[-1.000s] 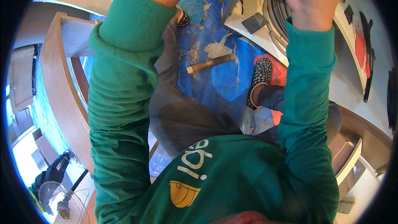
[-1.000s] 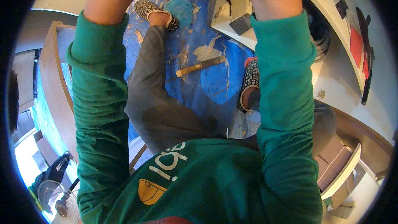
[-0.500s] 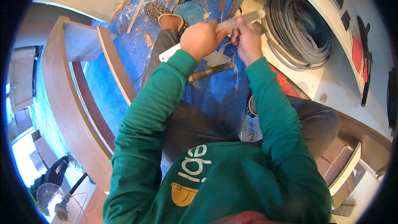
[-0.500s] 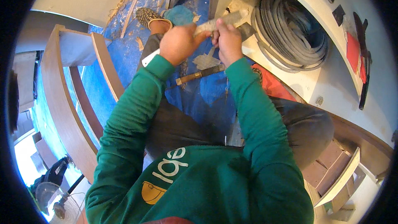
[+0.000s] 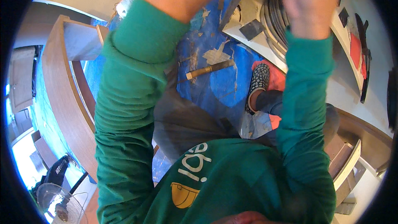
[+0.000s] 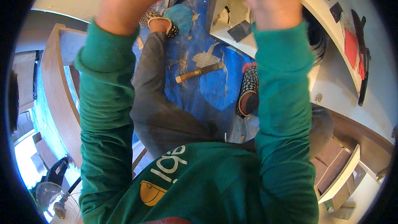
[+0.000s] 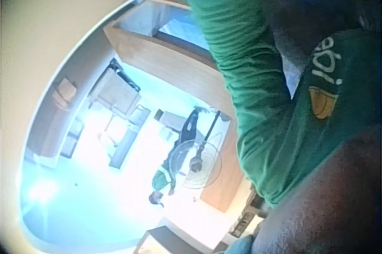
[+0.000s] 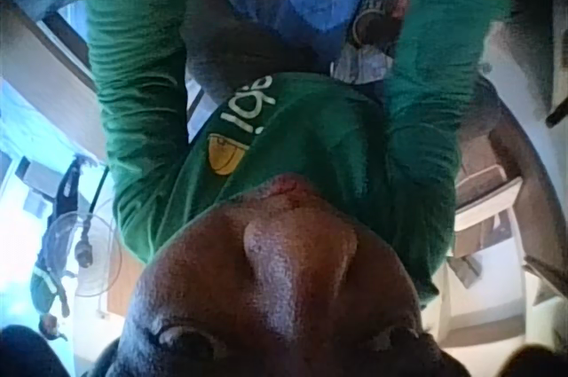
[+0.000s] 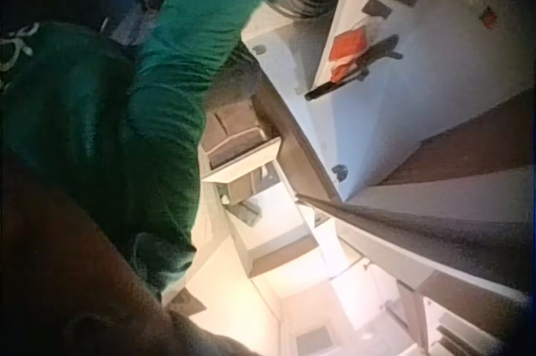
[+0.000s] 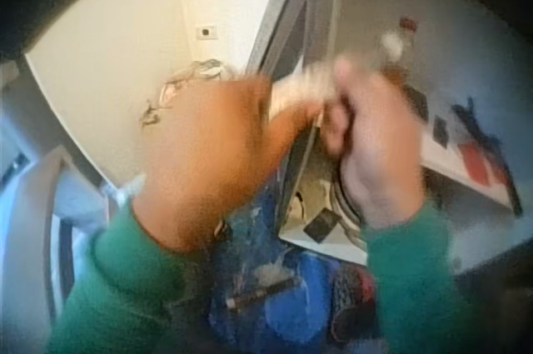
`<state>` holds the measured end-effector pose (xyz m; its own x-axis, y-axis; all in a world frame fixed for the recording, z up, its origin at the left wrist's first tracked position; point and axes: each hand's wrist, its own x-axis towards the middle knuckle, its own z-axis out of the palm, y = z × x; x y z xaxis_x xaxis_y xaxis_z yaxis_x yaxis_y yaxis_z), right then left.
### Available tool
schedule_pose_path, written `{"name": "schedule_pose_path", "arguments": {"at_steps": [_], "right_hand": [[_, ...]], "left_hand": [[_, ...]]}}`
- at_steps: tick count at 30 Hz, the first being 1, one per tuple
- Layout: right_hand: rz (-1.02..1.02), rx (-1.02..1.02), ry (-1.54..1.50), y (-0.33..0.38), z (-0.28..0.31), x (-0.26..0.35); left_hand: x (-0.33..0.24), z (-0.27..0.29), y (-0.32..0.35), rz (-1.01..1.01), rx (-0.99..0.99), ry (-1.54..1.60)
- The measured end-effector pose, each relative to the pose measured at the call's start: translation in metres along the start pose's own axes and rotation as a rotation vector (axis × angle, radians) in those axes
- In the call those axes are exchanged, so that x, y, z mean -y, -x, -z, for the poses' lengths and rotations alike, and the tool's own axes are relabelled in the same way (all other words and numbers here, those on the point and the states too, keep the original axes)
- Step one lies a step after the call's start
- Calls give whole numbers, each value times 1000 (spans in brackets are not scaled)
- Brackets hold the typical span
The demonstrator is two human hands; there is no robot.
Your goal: The person sits on the floor and works on a cabinet, using a hammer to tap a white plastic strip into place. They repeatedly adjust the strip and tap it with the hammer to secure it.
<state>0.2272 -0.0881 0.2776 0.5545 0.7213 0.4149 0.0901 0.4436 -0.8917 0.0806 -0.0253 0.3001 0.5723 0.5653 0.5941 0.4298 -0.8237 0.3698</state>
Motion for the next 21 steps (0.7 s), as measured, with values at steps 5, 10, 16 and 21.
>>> {"name": "schedule_pose_path", "arguments": {"at_steps": [5,10,16,21], "right_hand": [[-413,-167,-39,63,47,-123],[-533,-133,-90,76,48,-117],[-19,2,-41,-1,17,24],[121,8,-71,-33,-3,56]], "left_hand": [[53,-116,69,9,198,-78],[50,-110,88,88,239,-27],[-8,-15,-11,0,-27,1],[-18,30,-47,-88,-155,11]]}}
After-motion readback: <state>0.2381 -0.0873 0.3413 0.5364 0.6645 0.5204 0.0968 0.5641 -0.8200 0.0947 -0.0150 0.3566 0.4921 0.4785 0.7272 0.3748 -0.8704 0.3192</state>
